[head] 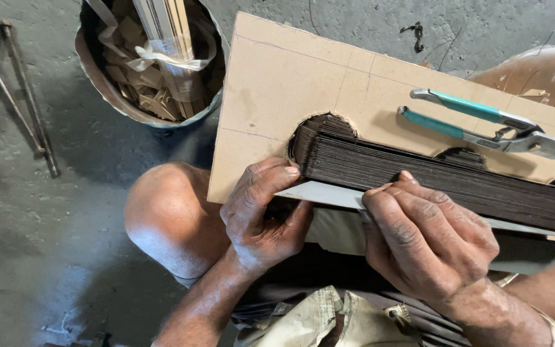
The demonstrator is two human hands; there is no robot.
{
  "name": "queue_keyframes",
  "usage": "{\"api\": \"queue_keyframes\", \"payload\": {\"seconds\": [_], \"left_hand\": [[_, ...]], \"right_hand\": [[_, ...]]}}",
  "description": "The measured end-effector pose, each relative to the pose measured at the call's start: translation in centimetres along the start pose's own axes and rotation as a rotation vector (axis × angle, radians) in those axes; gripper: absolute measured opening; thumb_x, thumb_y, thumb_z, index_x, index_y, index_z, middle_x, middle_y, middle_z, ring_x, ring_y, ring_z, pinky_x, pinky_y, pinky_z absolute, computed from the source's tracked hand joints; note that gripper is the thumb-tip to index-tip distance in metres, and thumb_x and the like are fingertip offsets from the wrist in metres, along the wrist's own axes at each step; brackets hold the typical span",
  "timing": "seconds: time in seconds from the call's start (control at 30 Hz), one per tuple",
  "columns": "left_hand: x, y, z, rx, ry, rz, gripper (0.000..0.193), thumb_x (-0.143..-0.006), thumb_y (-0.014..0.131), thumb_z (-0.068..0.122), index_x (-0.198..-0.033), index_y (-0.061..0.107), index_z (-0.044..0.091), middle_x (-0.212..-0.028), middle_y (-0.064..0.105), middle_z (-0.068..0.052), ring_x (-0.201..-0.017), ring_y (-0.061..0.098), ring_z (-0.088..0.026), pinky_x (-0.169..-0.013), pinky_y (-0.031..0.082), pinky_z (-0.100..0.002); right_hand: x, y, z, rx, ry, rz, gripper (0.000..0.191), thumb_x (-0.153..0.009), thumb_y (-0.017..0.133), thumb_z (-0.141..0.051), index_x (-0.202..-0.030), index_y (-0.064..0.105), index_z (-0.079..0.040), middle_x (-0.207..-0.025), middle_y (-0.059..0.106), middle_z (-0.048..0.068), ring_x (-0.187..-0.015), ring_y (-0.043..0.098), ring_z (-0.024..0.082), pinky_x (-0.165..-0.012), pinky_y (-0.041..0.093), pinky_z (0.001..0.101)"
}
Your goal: The person sits on the floor with a stack of thin dark sheets on a cardboard board and uses a thin metal sheet to lift and separate individual sheets one at a time, placing each separated sheet onto a pile below the stack. The person repeats this separating and stacking action throughout the episode.
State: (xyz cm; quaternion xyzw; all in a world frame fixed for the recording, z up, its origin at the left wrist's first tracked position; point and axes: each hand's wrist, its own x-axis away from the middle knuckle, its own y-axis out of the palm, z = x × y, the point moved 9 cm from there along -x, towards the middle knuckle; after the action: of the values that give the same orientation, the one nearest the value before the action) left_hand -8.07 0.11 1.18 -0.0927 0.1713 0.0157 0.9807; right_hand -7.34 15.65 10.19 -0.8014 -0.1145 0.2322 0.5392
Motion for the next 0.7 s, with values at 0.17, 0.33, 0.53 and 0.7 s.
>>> {"api": "queue_keyframes", "payload": {"seconds": [0.17, 0.33, 0.53, 0.7], "left_hand": [[0.3, -0.1, -0.3, -0.007, -0.023, -0.002, 0.043, -0.082, 0.084, -0.005, -0.118, 0.062, 0.003, -0.110, 0.070, -0.016, -0.103, 0.074, -0.029, -0.086, 0.061, -0.032], [1.2, -0.2, -0.8, 0.024, -0.062, 0.031, 0.042, -0.087, 0.083, -0.005, -0.121, 0.061, 0.003, -0.112, 0.071, -0.016, -0.103, 0.074, -0.025, -0.089, 0.061, -0.031], [3.5, -0.1, -2.4, 0.223, -0.294, 0.089, 0.056, -0.094, 0.079, 0.000, -0.142, 0.052, -0.002, -0.119, 0.073, -0.013, -0.107, 0.074, -0.017, -0.096, 0.063, -0.032], [3.2, -0.7, -1.6, 0.290, -0.327, -0.041, 0.050, -0.105, 0.073, 0.009, -0.149, 0.052, -0.004, -0.117, 0.074, -0.012, -0.106, 0.071, -0.012, -0.100, 0.056, -0.024]], "right_hand": [[-0.3, 0.3, -0.4, 0.039, -0.016, -0.015, 0.025, -0.079, 0.077, 0.005, -0.104, 0.071, 0.004, -0.092, 0.071, 0.014, -0.086, 0.074, 0.028, -0.085, 0.062, 0.0393], [-0.8, 0.4, -0.8, 0.083, -0.034, -0.005, 0.032, -0.073, 0.079, -0.002, -0.103, 0.073, 0.003, -0.090, 0.072, 0.013, -0.085, 0.073, 0.028, -0.081, 0.062, 0.0388], [0.0, 0.4, -1.0, 0.105, -0.037, -0.004, 0.035, -0.076, 0.079, -0.001, -0.111, 0.074, 0.002, -0.095, 0.071, 0.011, -0.089, 0.070, 0.028, -0.079, 0.060, 0.0378], [5.3, -1.6, 1.8, 0.144, 0.004, 0.140, 0.037, -0.078, 0.079, 0.001, -0.113, 0.072, 0.001, -0.100, 0.066, 0.016, -0.090, 0.069, 0.031, -0.081, 0.059, 0.0409]]}}
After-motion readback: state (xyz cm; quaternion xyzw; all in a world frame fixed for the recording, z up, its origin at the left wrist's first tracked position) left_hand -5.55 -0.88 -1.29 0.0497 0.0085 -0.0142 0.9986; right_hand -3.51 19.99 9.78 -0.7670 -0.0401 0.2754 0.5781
